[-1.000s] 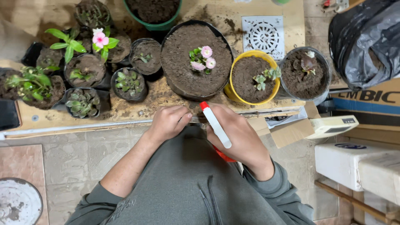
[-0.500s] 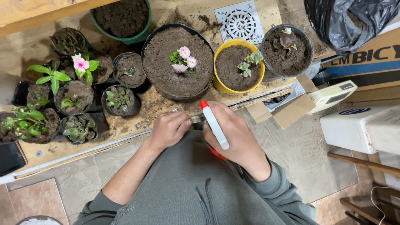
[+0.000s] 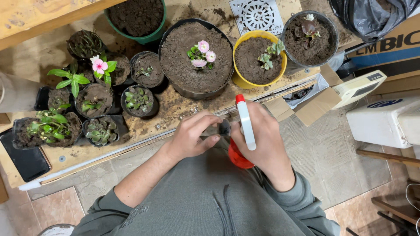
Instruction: The person uses a red spray bottle to mist several potted plants arranged on a wooden workbench. They move from one pot to the next, spraying the soil and leaves of each plant in sequence.
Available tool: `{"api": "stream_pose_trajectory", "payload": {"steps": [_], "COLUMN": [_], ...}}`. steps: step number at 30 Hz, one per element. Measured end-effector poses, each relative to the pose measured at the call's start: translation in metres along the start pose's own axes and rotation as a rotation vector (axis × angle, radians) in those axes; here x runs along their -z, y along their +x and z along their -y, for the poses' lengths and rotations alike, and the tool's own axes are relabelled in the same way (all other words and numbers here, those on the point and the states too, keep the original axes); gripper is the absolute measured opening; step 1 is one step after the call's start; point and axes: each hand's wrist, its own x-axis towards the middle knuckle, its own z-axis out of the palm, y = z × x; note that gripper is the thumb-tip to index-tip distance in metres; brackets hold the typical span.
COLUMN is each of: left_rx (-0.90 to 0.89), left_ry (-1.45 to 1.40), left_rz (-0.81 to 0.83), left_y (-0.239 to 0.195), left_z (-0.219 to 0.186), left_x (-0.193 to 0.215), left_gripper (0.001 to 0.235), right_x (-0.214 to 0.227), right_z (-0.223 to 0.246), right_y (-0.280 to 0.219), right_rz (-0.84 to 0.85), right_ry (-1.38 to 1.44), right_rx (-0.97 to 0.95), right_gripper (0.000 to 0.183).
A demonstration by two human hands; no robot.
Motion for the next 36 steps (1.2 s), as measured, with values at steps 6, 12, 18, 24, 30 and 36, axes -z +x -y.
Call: {"api": "stream_pose_trajectory", "payload": {"steps": [6, 12, 18, 24, 30, 36], "left_rx": [0.028, 0.092, 0.218, 0.288, 0.341, 0.380], "left_ry": [0.011, 0.036, 0.024, 0.055, 0.073, 0.054], "left_rz": [-0.025, -0.115, -0.227, -0.303, -0.285, -0.303], "left_y": [0.023, 0.067, 0.131, 0.164, 0.176, 0.186], "left_z": [-0.019, -0.027, -0.048, -0.063, -0.060, -0.054], "left_x": [-0.037, -0.134, -0.245, -0.301, -0.330, -0.334], "left_gripper": [0.042, 0.040, 0.040, 0.039, 0.038, 0.032], "right_x": [0.023, 0.092, 0.138, 0.181, 0.196, 0.193], "right_z": [-0.050, -0.127, -0.265, -0.292, -0.310, -0.315], "right_y": [-0.002, 0.006, 0.013, 0.042, 0.061, 0.084], "right_rz": [0.012, 0.046, 0.094, 0.187, 0.273, 0.357], "right_ry": [0.006, -0.004, 0.014, 0.092, 0.069, 0.007], "right_rx": [-0.051, -0.008, 0.021, -0.039, -0.103, -0.147], "right_gripper": [0.039, 0.037, 0.032, 0.031, 0.022, 0.024]}}
